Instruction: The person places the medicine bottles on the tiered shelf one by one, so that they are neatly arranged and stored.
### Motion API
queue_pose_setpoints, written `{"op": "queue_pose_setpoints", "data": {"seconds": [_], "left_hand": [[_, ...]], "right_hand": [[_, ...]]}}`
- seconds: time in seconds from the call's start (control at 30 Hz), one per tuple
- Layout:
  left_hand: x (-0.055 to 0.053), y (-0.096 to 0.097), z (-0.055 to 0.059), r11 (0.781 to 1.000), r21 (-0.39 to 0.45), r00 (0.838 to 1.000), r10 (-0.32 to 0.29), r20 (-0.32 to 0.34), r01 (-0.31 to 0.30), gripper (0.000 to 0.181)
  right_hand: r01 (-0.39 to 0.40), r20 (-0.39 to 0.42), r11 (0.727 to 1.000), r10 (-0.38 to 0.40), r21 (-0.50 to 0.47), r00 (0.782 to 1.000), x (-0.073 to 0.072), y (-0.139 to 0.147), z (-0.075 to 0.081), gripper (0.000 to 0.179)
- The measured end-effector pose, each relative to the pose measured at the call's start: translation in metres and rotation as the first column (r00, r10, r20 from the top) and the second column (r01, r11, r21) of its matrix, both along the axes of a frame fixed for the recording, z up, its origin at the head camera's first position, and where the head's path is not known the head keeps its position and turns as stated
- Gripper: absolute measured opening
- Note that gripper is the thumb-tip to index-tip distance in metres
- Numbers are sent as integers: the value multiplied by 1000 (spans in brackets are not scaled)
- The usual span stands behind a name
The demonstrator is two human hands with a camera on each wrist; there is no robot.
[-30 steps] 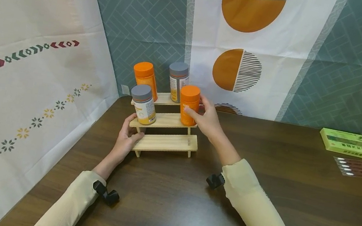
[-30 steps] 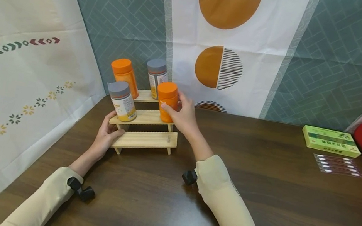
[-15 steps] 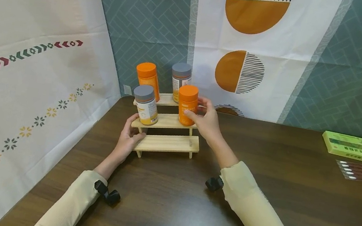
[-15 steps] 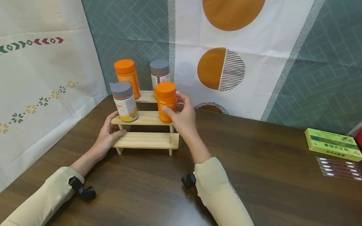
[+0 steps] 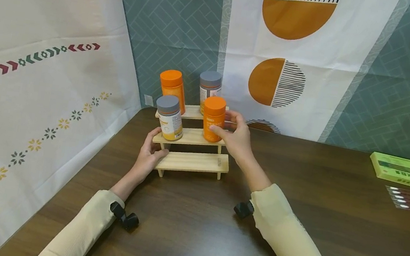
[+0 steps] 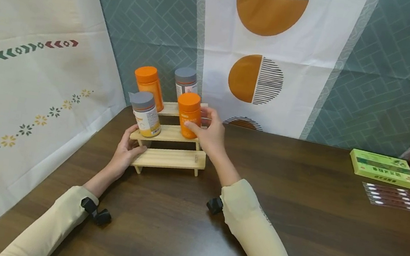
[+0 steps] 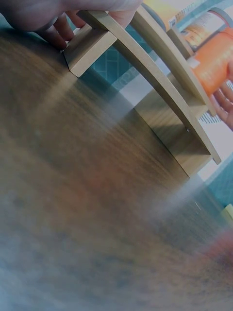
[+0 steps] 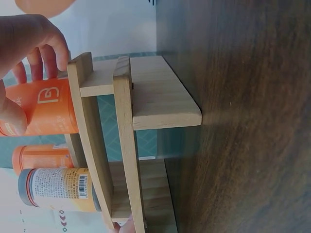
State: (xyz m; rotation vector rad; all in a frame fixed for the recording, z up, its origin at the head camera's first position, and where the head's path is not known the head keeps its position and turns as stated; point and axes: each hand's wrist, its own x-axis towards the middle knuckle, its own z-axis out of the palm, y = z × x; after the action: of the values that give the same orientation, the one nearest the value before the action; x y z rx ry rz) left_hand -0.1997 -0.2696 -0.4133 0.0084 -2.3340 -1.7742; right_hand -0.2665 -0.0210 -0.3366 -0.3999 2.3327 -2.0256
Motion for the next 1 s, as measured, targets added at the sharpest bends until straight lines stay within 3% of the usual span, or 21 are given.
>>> {"op": "queue_pose_setpoints", "data": {"seconds": [1.0], "left_hand": [[-1, -1, -2, 1000, 9, 1000, -2, -12, 2, 68]], "right_hand": [[9, -34, 1000, -8, 20, 999, 1, -6, -2, 55]]}}
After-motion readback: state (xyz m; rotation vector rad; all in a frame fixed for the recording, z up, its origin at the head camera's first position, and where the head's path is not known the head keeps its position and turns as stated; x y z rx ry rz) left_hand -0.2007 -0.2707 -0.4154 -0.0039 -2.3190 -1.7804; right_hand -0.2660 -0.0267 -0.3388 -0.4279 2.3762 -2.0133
